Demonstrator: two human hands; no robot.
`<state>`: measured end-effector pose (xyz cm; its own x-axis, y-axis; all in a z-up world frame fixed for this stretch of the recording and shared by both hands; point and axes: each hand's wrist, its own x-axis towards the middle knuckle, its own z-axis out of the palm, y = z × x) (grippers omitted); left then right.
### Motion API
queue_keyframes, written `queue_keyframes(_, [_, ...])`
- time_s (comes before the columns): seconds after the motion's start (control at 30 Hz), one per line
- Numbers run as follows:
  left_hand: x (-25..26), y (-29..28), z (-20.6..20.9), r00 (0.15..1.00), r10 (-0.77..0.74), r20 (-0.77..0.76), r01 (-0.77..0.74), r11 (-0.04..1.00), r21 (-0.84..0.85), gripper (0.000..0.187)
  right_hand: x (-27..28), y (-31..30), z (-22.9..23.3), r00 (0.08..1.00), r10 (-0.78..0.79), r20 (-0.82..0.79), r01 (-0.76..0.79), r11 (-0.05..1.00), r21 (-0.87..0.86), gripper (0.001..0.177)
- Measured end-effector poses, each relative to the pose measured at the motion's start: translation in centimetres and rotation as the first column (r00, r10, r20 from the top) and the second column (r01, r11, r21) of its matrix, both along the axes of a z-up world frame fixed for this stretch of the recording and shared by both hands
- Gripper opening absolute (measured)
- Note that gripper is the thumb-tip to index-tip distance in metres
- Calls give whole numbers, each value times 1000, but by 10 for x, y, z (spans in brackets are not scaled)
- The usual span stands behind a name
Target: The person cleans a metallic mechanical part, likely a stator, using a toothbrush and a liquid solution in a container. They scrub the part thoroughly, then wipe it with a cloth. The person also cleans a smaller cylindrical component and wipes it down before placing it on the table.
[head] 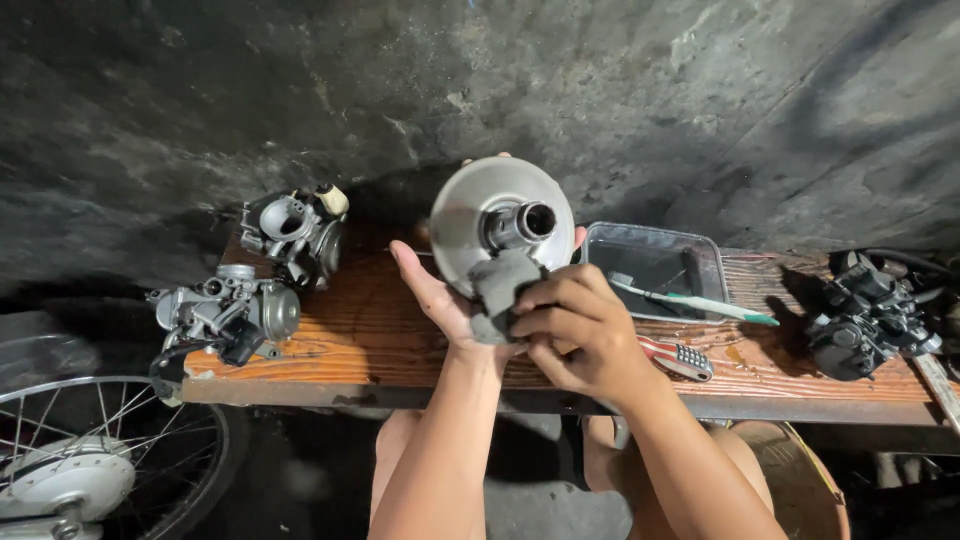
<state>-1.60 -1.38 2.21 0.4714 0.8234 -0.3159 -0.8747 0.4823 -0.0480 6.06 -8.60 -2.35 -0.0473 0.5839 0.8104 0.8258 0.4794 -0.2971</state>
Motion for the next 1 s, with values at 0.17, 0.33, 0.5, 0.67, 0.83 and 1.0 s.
queue_keyframes(0.17, [-3,2,-2,999,30,38,-31,999,22,68,22,-6,7,991,-85,-103,79,995,-65,10])
queue_keyframes(0.33, [-6,8,-20,997,-49,63,27,951,308,51,27,-2,12,882,-156,-444,96,983,-155,13])
queue_keyframes(0.5, [12,11,-71,999,-40,21,28,913,406,55,42,6,-5,124,-122,-985,-44,991,-128,16])
queue_keyframes(0.67, [5,20,-58,1000,2,14,-13,499,867,83,31,3,48,-271,-23,-962,-84,996,-1,18])
queue_keyframes(0.83, [1,16,-51,984,157,-80,33,283,958,75,55,-14,17,480,-58,-875,-145,979,-145,40])
queue_keyframes(1.0, [-1,21,-52,975,195,-110,77,170,983,71,33,-23,47,779,-43,-626,-140,960,-241,27])
